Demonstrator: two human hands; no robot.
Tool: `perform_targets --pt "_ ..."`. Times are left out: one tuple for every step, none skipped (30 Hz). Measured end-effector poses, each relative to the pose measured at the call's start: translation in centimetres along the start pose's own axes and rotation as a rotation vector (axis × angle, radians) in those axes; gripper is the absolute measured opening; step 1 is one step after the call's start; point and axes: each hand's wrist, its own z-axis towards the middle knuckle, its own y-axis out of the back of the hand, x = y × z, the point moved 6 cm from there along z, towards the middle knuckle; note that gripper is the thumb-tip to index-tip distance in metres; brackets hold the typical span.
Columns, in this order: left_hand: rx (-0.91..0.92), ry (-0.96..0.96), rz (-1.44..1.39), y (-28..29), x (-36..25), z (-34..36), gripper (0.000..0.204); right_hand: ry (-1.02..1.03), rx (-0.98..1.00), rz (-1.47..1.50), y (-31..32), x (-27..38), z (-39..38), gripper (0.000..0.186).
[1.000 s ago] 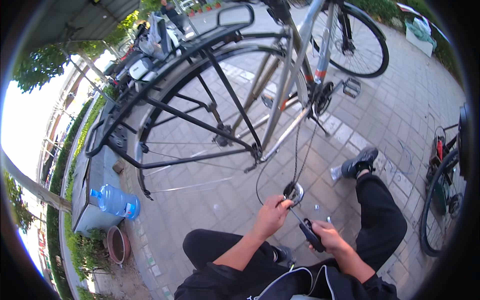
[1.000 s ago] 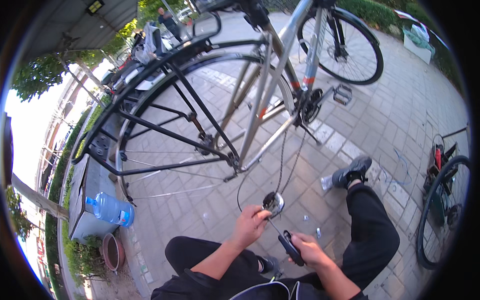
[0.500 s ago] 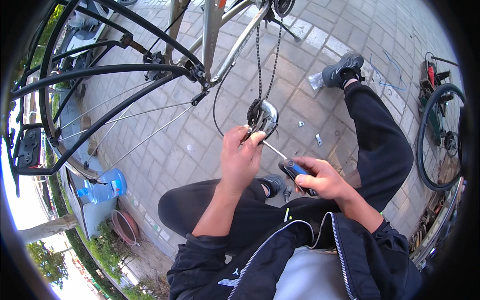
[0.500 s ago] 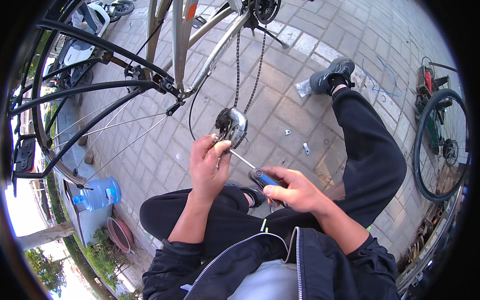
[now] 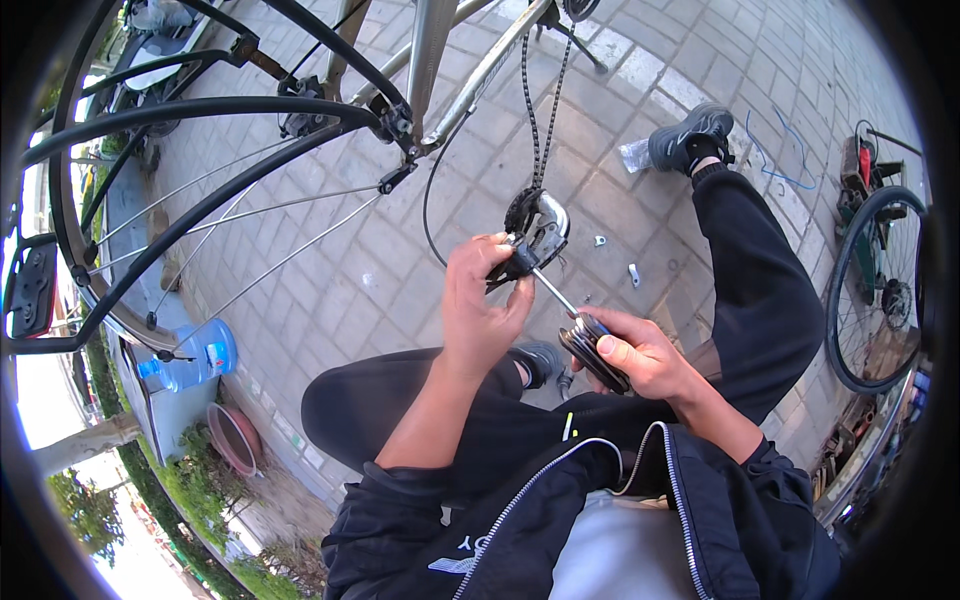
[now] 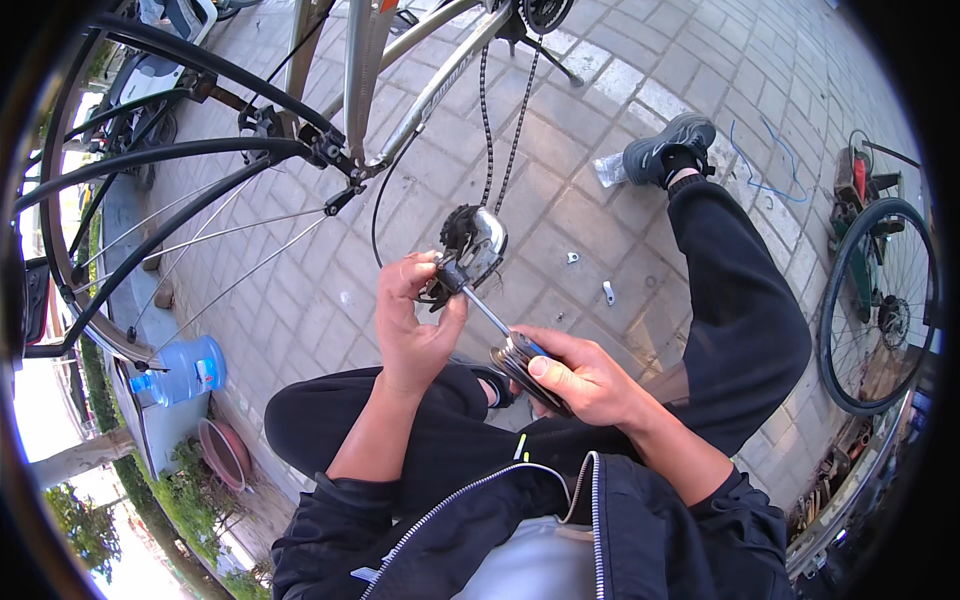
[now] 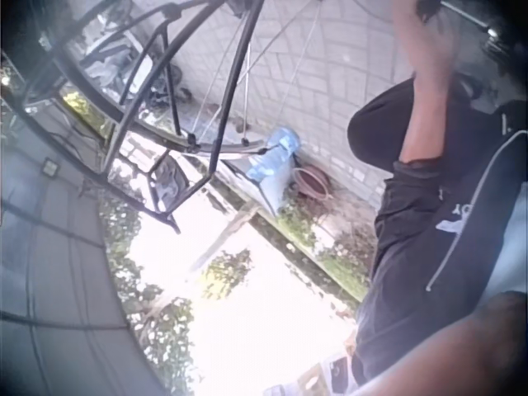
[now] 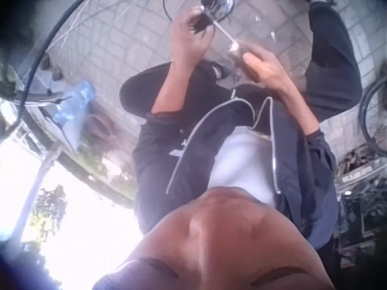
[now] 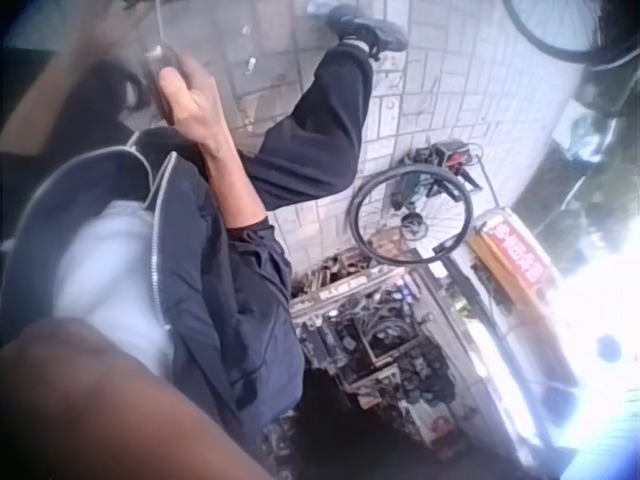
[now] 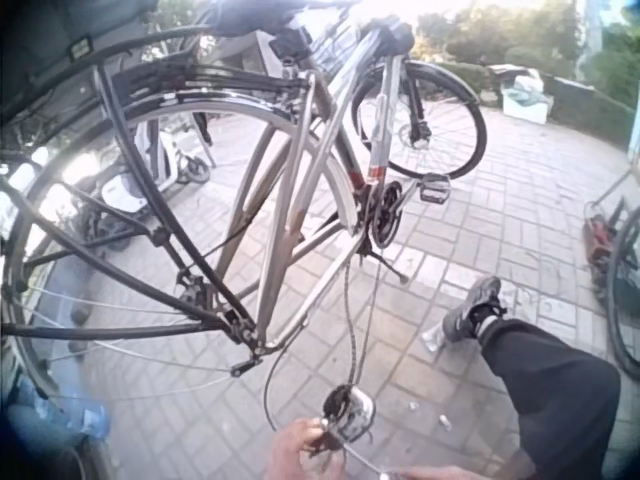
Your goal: The person is repairing a bicycle's rear derailleur. They remove the derailleur, adjust it with a screwdriver, and reattach it to the frame.
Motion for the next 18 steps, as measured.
perform_targets --pt "-0.005 0.069 -0.080 -0.1 0.7 -0.4 0.056 0.016 0.009 0.002 -0.1 0.1 0.2 0.051" --pt "-0.011 0.137 -0.160 -0.1 1.3 -0.6 0.058 0.031 0.019 0.003 -0.2 0.3 0.3 0.052" --pt "-0.002 0.157 -0.163 -0.2 1.3 -0.5 0.060 0.040 0.015 -0.015 -0.1 0.2 0.3 0.052" --pt "0.013 0.205 -0.166 -0.3 1.3 -0.4 0.061 0.048 0.013 -0.034 0.0 0.2 0.4 0.052" --pt "0.026 0.253 -0.169 -0.2 1.2 -0.2 0.062 0.056 0.011 -0.052 0.1 0.1 0.4 0.053" --pt "0.039 0.301 -0.174 -0.3 1.2 -0.1 0.062 0.047 0.011 -0.053 0.3 0.0 0.4 0.053" --pt "0.057 0.335 -0.158 -0.3 1.3 0.0 0.061 0.038 0.012 -0.054 0.6 -0.2 0.4 0.053" --pt "0.075 0.370 -0.143 -0.3 1.4 0.0 0.059 0.029 0.014 -0.055 0.9 -0.4 0.3 0.053" --pt "0.091 0.406 -0.128 -0.3 1.7 0.0 0.058 0.039 0.010 -0.036 1.3 -0.6 0.3 0.053" --pt "0.118 0.355 -0.043 -0.1 1.6 0.0 0.054 0.049 0.006 -0.017 1.6 -1.1 0.2 0.053" --pt "0.144 0.306 0.041 0.2 1.6 0.0 0.050 0.058 0.003 0.002 1.9 -1.4 0.2 0.053" --pt "0.170 0.259 0.124 0.2 1.6 -0.2 0.046 0.053 0.003 0.002 2.2 -1.6 0.1 0.053" --pt "0.134 0.293 0.086 0.3 1.7 -0.4 0.040 0.048 0.002 0.003 2.5 -1.7 0.0 0.054" --pt "0.150 0.282 0.113 0.4 1.7 -0.4 0.039 0.043 0.001 0.003 2.6 -1.8 0.0 0.054" --pt "0.165 0.272 0.142 0.6 1.7 -0.4 0.038 0.027 -0.012 0.024 2.7 -1.9 0.0 0.057" --pt "0.182 0.261 0.171 0.7 1.7 -0.4 0.037 0.036 -0.014 0.027 2.7 -2.0 0.0 0.058" --pt "0.189 0.278 0.157 0.6 1.8 -0.4 0.037 0.044 -0.017 0.030 2.8 -2.1 0.1 0.059" --pt "0.194 0.296 0.147 0.6 2.0 -0.5 0.037 0.053 -0.016 0.034 2.8 -2.2 0.2 0.061"
